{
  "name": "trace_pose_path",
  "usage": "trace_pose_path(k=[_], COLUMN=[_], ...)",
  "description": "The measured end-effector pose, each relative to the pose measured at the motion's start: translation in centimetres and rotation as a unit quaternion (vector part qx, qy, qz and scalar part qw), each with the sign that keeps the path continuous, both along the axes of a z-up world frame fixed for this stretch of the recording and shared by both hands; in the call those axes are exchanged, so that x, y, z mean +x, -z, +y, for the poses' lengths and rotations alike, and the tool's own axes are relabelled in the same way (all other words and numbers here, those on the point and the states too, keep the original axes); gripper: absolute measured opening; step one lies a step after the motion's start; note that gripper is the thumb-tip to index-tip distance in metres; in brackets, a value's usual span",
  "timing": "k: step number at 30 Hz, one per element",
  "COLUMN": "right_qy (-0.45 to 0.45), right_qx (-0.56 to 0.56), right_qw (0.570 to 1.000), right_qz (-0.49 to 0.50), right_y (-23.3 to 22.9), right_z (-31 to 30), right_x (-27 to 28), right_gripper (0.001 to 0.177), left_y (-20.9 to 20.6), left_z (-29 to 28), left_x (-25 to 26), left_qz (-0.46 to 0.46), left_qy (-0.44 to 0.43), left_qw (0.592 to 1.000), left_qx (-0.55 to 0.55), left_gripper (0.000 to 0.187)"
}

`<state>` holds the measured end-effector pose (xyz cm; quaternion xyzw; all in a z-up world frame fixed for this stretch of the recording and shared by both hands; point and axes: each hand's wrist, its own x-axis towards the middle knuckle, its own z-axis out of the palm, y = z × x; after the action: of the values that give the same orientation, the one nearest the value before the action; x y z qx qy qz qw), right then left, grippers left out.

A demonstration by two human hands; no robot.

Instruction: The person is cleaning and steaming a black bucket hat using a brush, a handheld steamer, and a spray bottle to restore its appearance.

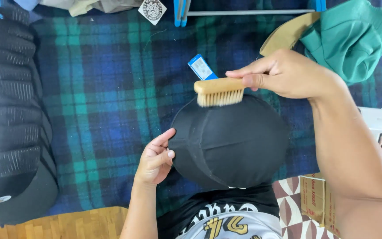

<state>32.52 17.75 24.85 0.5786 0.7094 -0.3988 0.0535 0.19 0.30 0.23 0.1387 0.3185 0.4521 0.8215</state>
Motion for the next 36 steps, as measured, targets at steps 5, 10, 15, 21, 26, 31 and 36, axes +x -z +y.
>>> trace_pose_path(k=[5,10,15,21,26,31,36], right_qy=[0.131,0.263,0.228,0.338,0.423,0.462,0.485], right_qx=[0.005,0.132,0.169,0.166,0.178,0.102,0.186], right_qw=[0.991,0.956,0.933,0.921,0.84,0.836,0.801], right_qz=[0.005,0.018,0.223,0.101,0.29,0.28,0.297], right_y=[3.0,0.8,6.0,4.4,9.2,11.2,8.4], right_z=[-1.5,-7.3,-12.0,-14.2,-19.1,-19.1,-21.7], right_x=[4.1,6.3,8.4,8.6,7.9,7.5,6.1], right_gripper=[0.029,0.041,0.045,0.042,0.021,0.048,0.065], left_y=[2.9,0.9,0.6,0.6,1.3,-0.5,-0.5], left_z=[-0.1,-0.1,-0.1,-0.4,-0.4,0.3,0.2], left_x=[0.6,-0.1,0.3,0.1,-0.2,0.8,0.9], left_qz=[-0.087,-0.013,-0.046,-0.042,-0.048,-0.073,-0.116], left_qy=[-0.049,0.006,-0.015,-0.013,-0.022,-0.016,-0.008], left_qw=[0.994,1.0,0.998,0.998,0.997,0.994,0.989], left_qx=[0.053,0.011,0.029,0.051,0.049,0.076,0.091], left_gripper=[0.067,0.067,0.065,0.065,0.066,0.068,0.073])
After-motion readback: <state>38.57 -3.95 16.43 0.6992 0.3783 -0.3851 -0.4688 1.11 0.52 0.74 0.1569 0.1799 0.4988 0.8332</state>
